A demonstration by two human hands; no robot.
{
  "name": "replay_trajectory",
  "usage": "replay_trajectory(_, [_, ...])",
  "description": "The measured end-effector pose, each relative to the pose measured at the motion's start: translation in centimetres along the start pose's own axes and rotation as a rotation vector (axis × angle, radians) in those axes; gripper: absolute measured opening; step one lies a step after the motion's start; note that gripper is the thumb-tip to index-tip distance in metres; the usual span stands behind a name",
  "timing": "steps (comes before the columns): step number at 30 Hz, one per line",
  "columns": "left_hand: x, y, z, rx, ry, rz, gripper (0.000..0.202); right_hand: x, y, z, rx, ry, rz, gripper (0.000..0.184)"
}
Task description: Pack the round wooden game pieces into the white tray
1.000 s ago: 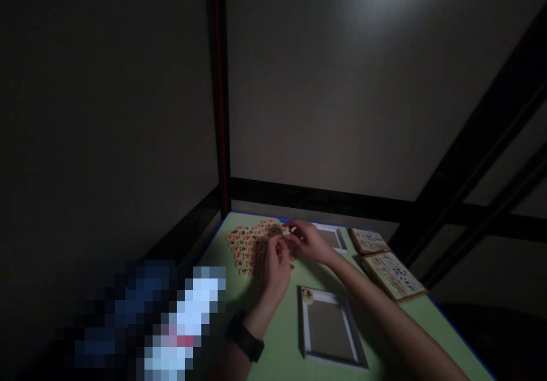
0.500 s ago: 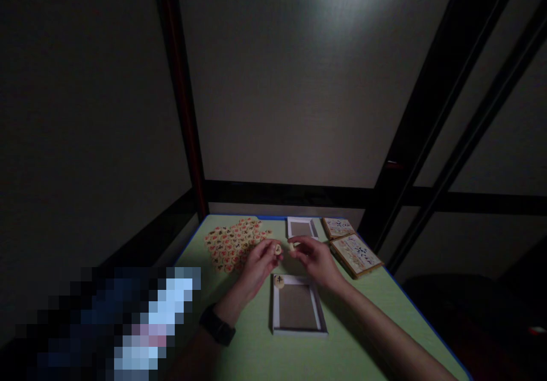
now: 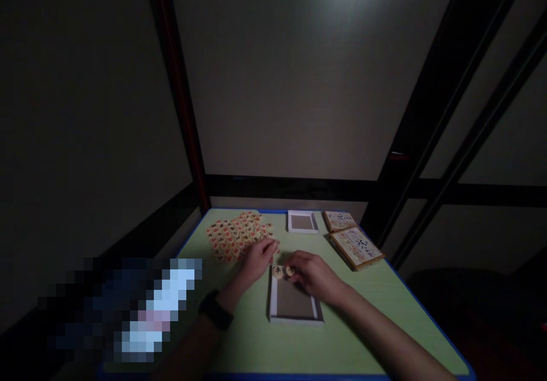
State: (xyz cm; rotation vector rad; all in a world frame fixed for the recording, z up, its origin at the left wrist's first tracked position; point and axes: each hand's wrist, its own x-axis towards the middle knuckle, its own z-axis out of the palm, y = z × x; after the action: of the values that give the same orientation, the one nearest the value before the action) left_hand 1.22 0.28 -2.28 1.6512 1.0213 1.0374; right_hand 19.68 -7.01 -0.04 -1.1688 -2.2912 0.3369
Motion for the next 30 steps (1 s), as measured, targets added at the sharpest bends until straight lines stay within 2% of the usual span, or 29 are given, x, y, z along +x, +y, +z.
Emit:
replay_trajectory(3, [-0.2, 0.0, 0.1, 0.196, 0.010, 0.062, 0.034, -0.1, 0.2, 0.7, -0.051, 0.005, -0.041, 0.026])
replay_trajectory(8, [-0.6, 0.2, 0.2, 0.290, 0.008, 0.079, 0.031, -0.1, 0.6, 1.3, -0.088, 0.029, -0.044, 0.032])
replay_trajectory(19, [-0.6, 0.2, 0.3, 0.295, -0.005, 0.089, 0.030, 0.2, 0.1, 1.0, -0.073, -0.010, 0.056, 0.037])
replay_trajectory(26, [-0.6, 0.0, 0.2, 0.310, -0.005, 0.076, 0.033, 0.2, -0.3, 0.7, -0.099, -0.044, 0.048, 0.042])
replay_trajectory(30, [-0.5, -0.1, 0.2, 0.258, -0.002, 0.087, 0.030, 0.1, -0.5, 0.5, -0.117, -0.028, 0.068, 0.033])
